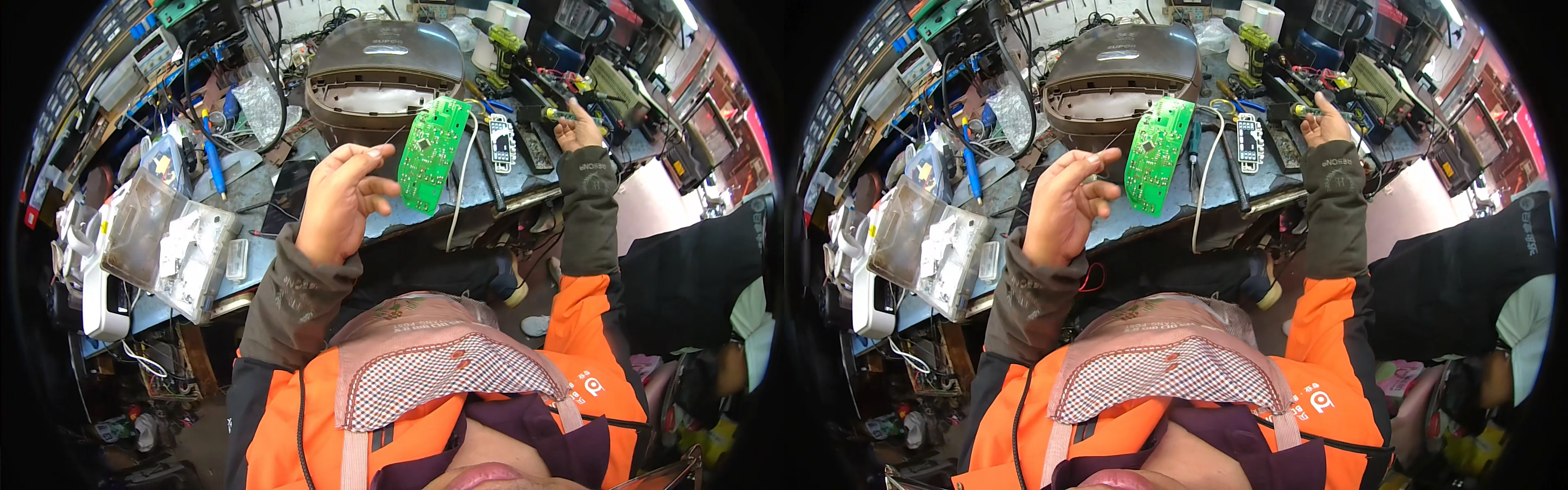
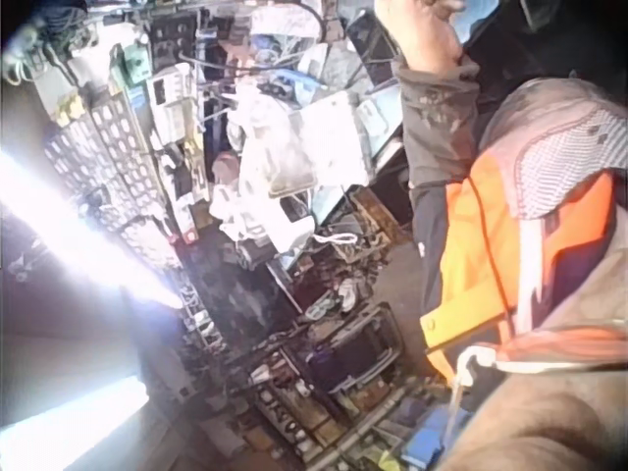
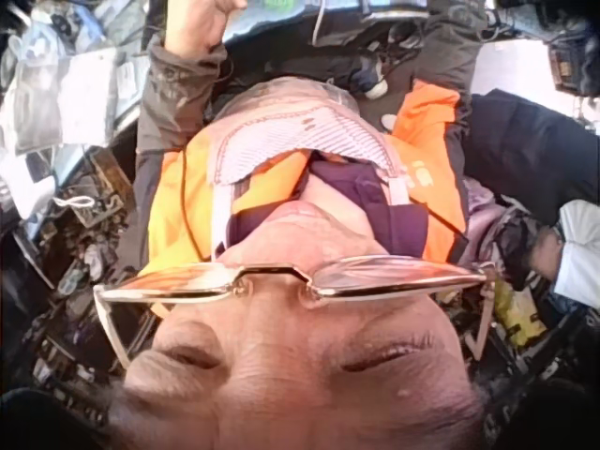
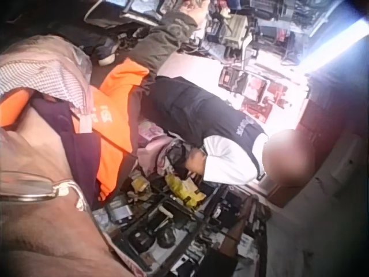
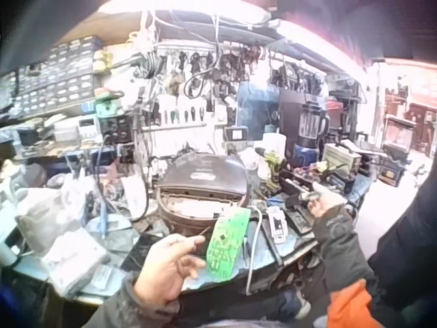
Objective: The person holds a green circuit board and uses a soldering iron to apply solder to several points on the board. They repeatedly flip the board to inspect both sides and continue soldering different areas.
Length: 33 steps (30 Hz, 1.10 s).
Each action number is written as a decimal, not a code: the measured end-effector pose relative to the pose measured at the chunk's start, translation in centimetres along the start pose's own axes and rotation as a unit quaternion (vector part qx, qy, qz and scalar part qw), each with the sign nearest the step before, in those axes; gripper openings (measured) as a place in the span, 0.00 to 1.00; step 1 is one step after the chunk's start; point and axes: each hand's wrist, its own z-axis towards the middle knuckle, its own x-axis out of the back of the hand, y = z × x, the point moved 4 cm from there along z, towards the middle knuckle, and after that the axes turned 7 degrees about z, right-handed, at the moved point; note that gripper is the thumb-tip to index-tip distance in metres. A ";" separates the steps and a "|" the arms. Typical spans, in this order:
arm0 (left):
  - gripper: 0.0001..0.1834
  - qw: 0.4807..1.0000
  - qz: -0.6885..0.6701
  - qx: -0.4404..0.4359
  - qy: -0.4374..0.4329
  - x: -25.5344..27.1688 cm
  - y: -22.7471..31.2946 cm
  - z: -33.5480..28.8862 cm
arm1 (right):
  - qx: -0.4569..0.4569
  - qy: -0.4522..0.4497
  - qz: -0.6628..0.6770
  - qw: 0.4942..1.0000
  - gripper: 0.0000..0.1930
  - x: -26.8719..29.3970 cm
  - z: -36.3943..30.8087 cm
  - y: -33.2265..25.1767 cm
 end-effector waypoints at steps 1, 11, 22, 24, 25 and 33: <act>0.06 1.000 -0.008 0.006 -0.007 -0.7 -0.2 1.0 | 0.029 0.012 -0.028 0.999 0.11 1.3 1.3 -0.7; 0.10 0.971 -0.180 0.118 -0.103 -0.7 -1.3 4.0 | 0.400 -0.057 -0.026 0.914 0.16 -1.2 -14.7 -4.8; 0.06 0.986 -0.138 0.060 -0.078 -1.5 -1.8 4.4 | 0.317 -0.313 -0.011 0.895 0.10 -8.8 -29.2 -1.8; 0.05 0.987 -0.128 0.055 -0.076 -1.6 -1.8 4.3 | 0.320 -0.328 -0.026 0.888 0.10 -9.4 -29.6 -1.2; 0.05 0.988 -0.122 0.052 -0.075 -1.7 -1.7 4.2 | 0.322 -0.335 -0.033 0.885 0.10 -9.6 -29.8 -1.0; 0.09 0.992 -0.108 0.047 -0.044 -1.9 -1.7 4.0 | 0.360 -0.365 -0.148 0.845 0.09 -11.8 -31.4 -0.9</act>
